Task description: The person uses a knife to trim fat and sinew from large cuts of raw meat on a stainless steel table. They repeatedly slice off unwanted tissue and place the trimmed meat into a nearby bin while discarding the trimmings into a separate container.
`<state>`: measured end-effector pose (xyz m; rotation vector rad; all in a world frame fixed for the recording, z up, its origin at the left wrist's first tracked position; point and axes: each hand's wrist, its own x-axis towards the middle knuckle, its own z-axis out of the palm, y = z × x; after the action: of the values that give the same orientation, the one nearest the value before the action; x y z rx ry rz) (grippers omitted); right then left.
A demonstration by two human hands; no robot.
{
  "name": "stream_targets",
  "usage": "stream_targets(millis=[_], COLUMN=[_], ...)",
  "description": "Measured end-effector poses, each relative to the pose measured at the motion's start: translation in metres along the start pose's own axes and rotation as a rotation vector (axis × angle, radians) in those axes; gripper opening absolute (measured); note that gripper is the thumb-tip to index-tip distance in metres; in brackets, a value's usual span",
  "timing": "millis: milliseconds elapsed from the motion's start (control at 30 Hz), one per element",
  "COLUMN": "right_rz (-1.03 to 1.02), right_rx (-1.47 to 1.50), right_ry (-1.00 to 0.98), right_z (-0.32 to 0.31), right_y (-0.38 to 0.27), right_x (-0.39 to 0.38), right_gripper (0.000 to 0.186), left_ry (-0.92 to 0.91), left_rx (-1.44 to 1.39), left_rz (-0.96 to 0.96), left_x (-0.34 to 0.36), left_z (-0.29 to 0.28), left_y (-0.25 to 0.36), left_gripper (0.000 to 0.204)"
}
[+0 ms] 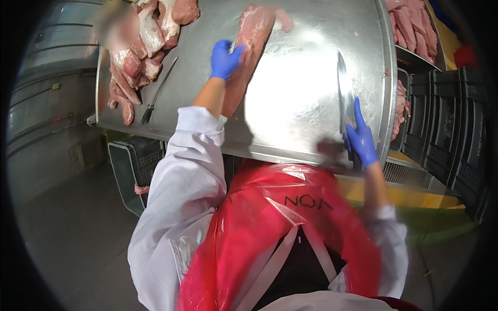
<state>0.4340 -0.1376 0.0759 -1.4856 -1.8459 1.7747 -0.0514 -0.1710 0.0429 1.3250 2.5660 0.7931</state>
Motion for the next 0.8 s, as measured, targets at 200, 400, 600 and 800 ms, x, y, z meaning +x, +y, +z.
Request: stream_targets(millis=[200, 400, 600, 800], right_rz=[-0.109, -0.162, -0.035, 0.122], right_rx=[0.047, 0.320, -0.053, -0.018], right_ry=[-0.128, -0.256, -0.805, -0.813], right_z=[0.069, 0.199, 0.228, 0.239], right_y=[-0.088, -0.158, -0.158, -0.164], right_x=[0.125, 0.248, 0.194, 0.122], right_gripper=[0.072, 0.077, 0.074, 0.080], left_ry=[-0.027, -0.108, 0.034, -0.115], left_rx=[0.044, -0.148, -0.375, -0.859], left_rz=[-0.209, -0.065, 0.017, 0.095], left_x=[0.027, 0.037, 0.045, 0.001], left_z=[0.011, -0.021, -0.033, -0.111], left_y=[-0.024, -0.025, -0.050, -0.031], left_gripper=[0.038, 0.035, 0.027, 0.018])
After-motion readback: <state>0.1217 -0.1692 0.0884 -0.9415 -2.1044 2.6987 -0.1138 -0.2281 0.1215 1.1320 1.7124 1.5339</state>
